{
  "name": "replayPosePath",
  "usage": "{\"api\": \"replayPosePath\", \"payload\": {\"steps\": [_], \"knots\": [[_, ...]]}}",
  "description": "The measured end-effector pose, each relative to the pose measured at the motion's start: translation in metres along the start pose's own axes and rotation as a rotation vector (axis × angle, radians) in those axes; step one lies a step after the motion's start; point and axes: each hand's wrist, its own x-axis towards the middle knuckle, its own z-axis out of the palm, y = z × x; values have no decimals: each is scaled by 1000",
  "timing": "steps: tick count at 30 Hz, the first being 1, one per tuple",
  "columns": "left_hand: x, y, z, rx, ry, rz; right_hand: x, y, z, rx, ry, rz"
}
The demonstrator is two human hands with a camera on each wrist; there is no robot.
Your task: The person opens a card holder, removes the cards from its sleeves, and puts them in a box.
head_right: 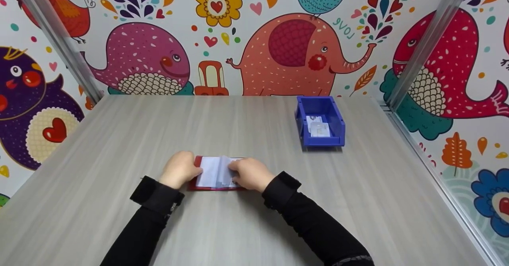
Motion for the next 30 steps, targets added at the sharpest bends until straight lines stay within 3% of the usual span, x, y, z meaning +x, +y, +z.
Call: {"api": "replayPosePath", "payload": {"steps": [4,11,20,25,30], "knots": [[-4,4,-6,-11,41,7,-1,0,0,6,-5,11],[-9,13,-15,-60,-27,95,-2,2,0,4,0,5],[-15,25,-12,-107,-137,256,-4,3,-1,11,1,14],[-19,29,-9,-133,-133,328,-2,3,-1,34,16,-3],[-20,31,-3,-114,-120,343,-1,3,0,55,22,-14]]}}
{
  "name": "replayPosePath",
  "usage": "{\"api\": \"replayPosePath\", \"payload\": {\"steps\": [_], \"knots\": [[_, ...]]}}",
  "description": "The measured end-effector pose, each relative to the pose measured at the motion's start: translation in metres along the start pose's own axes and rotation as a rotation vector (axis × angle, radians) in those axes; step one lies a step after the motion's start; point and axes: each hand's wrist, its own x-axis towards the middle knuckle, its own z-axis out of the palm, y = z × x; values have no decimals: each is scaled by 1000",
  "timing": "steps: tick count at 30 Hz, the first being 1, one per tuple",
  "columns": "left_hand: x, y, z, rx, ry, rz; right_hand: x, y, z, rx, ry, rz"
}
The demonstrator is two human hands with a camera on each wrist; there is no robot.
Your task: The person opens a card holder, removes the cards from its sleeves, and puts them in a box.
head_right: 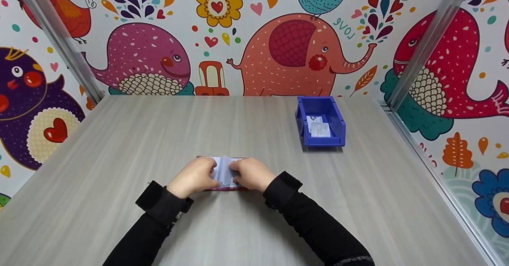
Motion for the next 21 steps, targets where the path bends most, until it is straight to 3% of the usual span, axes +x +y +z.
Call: {"api": "replayPosePath", "payload": {"steps": [6,16,21], "knots": [[2,0,8,45,26,18,0,1,1,-12,5,-6],[3,5,15,127,15,-28,-2,1,1,-36,13,-23],[3,6,18,149,39,-8,-3,1,2,-39,22,-24]]}}
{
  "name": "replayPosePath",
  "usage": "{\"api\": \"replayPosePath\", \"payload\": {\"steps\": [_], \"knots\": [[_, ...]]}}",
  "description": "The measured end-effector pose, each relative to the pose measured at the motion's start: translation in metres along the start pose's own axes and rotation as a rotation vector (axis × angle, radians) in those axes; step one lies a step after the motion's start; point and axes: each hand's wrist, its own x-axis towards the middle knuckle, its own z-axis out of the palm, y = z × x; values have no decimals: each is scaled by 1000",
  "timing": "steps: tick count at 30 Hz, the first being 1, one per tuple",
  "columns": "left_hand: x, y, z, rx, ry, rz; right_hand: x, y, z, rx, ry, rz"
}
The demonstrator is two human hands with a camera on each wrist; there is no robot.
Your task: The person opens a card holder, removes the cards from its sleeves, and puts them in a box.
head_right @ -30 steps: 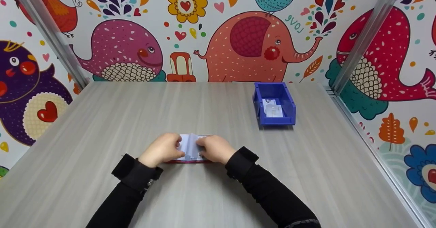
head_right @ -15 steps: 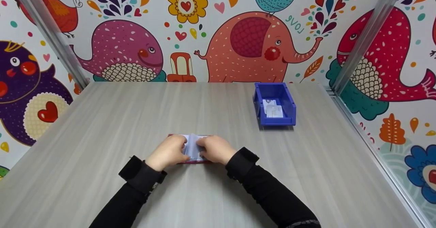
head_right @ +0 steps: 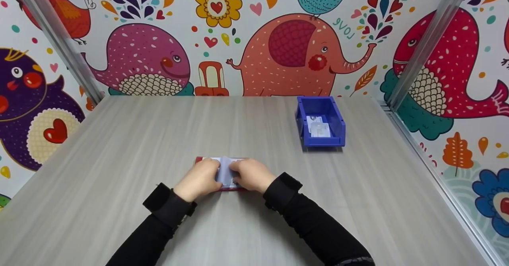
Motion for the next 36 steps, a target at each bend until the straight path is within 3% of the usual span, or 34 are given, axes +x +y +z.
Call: {"api": "replayPosePath", "payload": {"steps": [6,15,29,36], "knots": [[-2,1,2,0,33,16,0,-1,-1,12,-3,22],[-1,2,2,3,18,-6,-3,-2,-6,21,3,43],[-2,3,2,-6,26,-9,-2,-6,-20,35,79,44],[0,1,-3,-62,2,-24,-2,-6,-23,32,139,39]]}}
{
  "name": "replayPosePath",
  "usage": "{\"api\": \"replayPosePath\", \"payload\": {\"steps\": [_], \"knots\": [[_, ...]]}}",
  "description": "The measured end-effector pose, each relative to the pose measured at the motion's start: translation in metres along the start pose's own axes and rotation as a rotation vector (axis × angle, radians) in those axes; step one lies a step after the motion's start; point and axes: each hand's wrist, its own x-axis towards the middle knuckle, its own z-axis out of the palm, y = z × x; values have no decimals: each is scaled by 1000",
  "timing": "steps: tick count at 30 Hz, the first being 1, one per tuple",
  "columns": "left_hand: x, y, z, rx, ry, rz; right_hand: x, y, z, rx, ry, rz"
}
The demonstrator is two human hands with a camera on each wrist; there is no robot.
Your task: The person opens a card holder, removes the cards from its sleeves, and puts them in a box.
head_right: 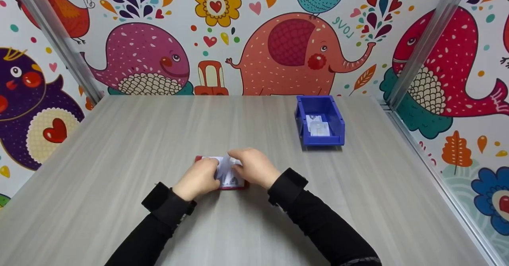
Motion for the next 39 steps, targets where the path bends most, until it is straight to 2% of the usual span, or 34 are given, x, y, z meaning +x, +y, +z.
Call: {"api": "replayPosePath", "payload": {"steps": [5,10,20,31,39], "knots": [[1,-4,-7,-30,2,6,1,-1,-1,1,15,-2],[0,-6,-12,-57,3,-35,1,-4,2,11,2,-3],[0,-14,-14,-66,79,-104,0,-5,15,-18,-38,-60],[3,-26,-12,-34,46,-169,-2,1,19,-59,-93,-27],[4,-28,-12,-40,34,-183,-5,5,20,-96,-106,-12]]}}
